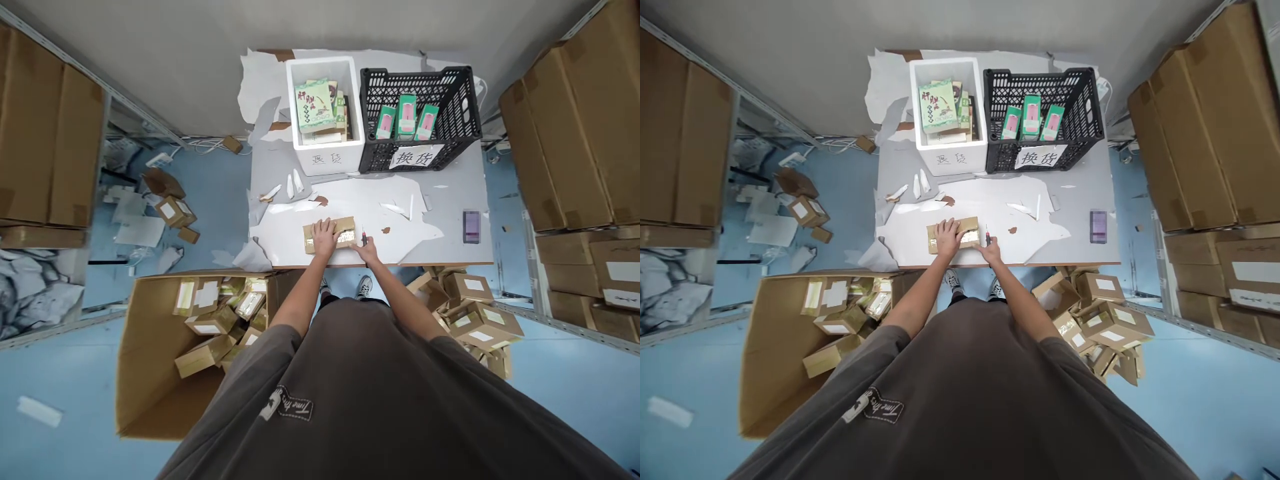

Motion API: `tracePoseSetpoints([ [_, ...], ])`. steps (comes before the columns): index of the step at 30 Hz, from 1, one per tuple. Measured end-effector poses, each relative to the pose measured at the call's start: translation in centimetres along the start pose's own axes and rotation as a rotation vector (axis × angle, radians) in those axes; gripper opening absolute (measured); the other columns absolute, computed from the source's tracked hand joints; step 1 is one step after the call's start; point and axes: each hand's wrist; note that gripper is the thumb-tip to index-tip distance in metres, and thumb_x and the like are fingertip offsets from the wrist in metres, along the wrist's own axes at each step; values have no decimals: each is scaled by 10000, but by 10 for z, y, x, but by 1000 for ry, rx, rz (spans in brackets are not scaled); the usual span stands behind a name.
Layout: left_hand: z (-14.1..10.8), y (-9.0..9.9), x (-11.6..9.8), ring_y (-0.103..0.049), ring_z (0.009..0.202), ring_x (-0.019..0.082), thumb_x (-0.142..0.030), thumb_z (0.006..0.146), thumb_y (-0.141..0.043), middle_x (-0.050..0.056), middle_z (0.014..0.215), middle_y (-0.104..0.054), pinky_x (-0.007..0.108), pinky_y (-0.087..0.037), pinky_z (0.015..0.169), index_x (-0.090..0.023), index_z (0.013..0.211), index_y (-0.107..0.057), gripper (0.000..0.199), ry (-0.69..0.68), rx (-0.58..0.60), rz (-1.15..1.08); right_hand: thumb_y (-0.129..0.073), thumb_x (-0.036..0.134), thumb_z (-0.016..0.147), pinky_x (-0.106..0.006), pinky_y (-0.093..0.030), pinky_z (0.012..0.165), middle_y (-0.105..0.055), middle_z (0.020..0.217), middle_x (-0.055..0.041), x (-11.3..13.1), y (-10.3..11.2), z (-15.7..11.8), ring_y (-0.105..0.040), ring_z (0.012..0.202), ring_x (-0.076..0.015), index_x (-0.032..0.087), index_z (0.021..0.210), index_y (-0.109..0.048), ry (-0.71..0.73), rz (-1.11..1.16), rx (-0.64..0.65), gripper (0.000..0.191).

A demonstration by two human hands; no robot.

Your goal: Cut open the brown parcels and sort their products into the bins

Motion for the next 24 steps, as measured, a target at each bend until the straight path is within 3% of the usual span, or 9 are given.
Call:
tracePoseSetpoints([
  [3,-7,1,-6,-469,1589,349,-539,1139,-432,147,1723,-539,569,-311,1338,-261,1631,-572,582,177,-49,2,-828,689,763,-298,-561,866,-732,1198,-71,19,-5,21,-719,1113,-254,269,1227,-486,-40,4,-137,714],
  [6,-12,1,-13,-559,1488,371,-537,1153,-384,208,1662,-574,546,-450,1225,-221,1670,-521,622,326,-45,0,-823,643,775,-321,-573,893,-746,1227,-96,42,7,53,-724,1182,-283,275,1232,-479,-25,-41,-126,680],
  [11,-12,8,-21,-700,1313,359,-590,1146,-379,248,1511,-661,435,-559,1063,-165,1765,-349,751,317,145,-15,-843,552,823,-357,-580,940,-756,1250,-146,80,14,92,-729,1213,-313,247,1257,-483,-20,-76,-191,641],
  [13,-9,15,-19,-710,1307,368,-635,1110,-456,233,1567,-636,445,-570,1049,-194,1793,-286,830,278,182,-47,-857,523,825,-375,-575,966,-761,1244,-152,86,14,96,-730,1210,-324,245,1250,-490,-5,-73,-216,627],
  [15,-7,23,-12,-635,1427,389,-575,1072,-559,210,1695,-535,483,-545,1119,-227,1788,-316,833,152,146,-50,-859,530,822,-376,-567,974,-761,1238,-139,82,16,93,-728,1205,-322,257,1232,-490,13,-40,-215,615],
  [17,-7,31,-1,-469,1598,379,-406,1034,-621,160,1780,-442,504,-460,1241,-251,1740,-435,746,-112,136,-19,-852,564,812,-360,-555,973,-752,1242,-119,69,19,82,-721,1201,-309,267,1205,-483,19,15,-222,616],
  [20,-9,36,19,-285,1710,341,-208,914,-706,95,1785,-447,495,-353,1328,-304,1620,-596,722,-528,290,53,-833,621,788,-343,-541,950,-732,1235,-101,33,21,55,-713,1166,-289,268,1147,-475,-9,96,-259,617],
  [22,-10,34,30,-296,1705,344,-148,830,-773,84,1777,-452,487,-366,1312,-335,1551,-644,756,-635,357,94,-868,641,716,-337,-539,901,-727,1180,-83,6,16,35,-711,1086,-281,271,1089,-476,-16,128,-216,656],
  [24,-10,29,35,-347,1675,339,-105,810,-782,95,1729,-500,481,-382,1284,-335,1476,-687,711,-664,314,106,-903,648,640,-332,-531,856,-720,1086,-47,-16,7,19,-696,994,-266,277,1029,-477,-22,141,-147,686],
])
Point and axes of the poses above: each hand's wrist, its own z-axis towards the middle knuckle, its own y-axis out of the back of the hand, x = y × z
